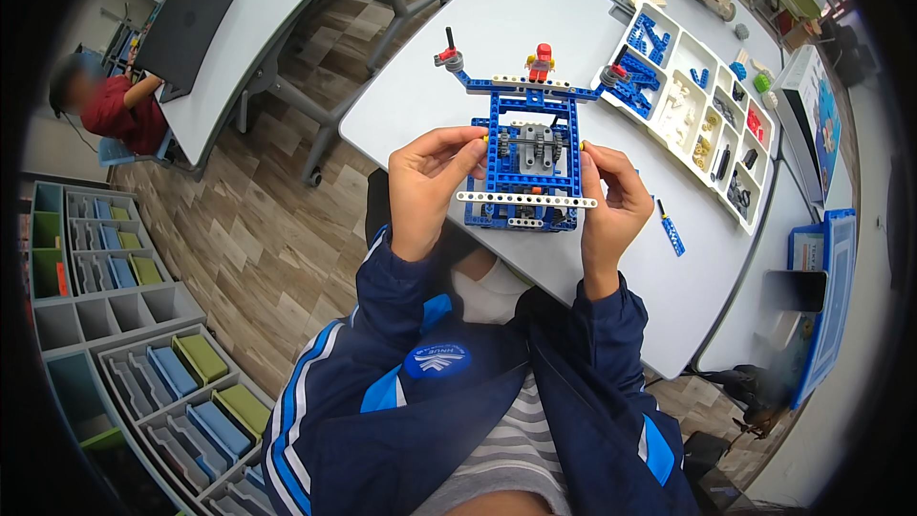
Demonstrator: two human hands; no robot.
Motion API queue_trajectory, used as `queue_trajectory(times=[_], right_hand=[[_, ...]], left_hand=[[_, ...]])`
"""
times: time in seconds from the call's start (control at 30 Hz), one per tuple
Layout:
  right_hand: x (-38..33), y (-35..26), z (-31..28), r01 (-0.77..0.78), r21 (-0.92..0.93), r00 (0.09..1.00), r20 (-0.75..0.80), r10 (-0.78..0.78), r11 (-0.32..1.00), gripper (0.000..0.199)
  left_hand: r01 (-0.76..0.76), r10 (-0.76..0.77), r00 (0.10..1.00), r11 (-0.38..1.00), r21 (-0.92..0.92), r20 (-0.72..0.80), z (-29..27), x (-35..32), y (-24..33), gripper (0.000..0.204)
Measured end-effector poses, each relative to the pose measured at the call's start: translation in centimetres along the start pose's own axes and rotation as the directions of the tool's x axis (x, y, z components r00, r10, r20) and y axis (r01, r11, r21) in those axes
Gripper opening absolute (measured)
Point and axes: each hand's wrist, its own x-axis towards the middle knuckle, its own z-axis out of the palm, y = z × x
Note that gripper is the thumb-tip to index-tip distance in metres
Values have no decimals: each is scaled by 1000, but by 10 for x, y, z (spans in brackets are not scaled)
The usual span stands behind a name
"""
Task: The person assembles a blue Lego Technic structure on a white table, inserting yellow and red connectors and black rods into the frame. They pick parts from a compartmentalized tray and attach them to the growing assembly, occasionally rotating the structure to access different sides.
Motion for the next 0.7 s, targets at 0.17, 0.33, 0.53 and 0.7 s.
queue_trajectory(times=[0.17, 0.33, 0.53, 0.7], right_hand=[[0, -1, 1, -21, 11, 1000, -4, 21, 1000, 15], [0, -3, 2, -81, -5, 997, -5, 81, 997, 14], [3, -5, -4, -231, 73, 972, 60, 227, 970, 13], [6, -3, -4, -247, 111, 968, 80, 239, 963, 11]], left_hand=[[3, -3, 1000, 1000, 21, 16, -1, 0, 1, 20], [-17, 16, 1000, 1000, 23, 5, 0, 0, 0, 19], [-8, 9, 1000, 1000, -14, 11, -2, -1, -2, 18], [-50, 49, 999, 997, 66, 11, -3, 0, -1, 17]])
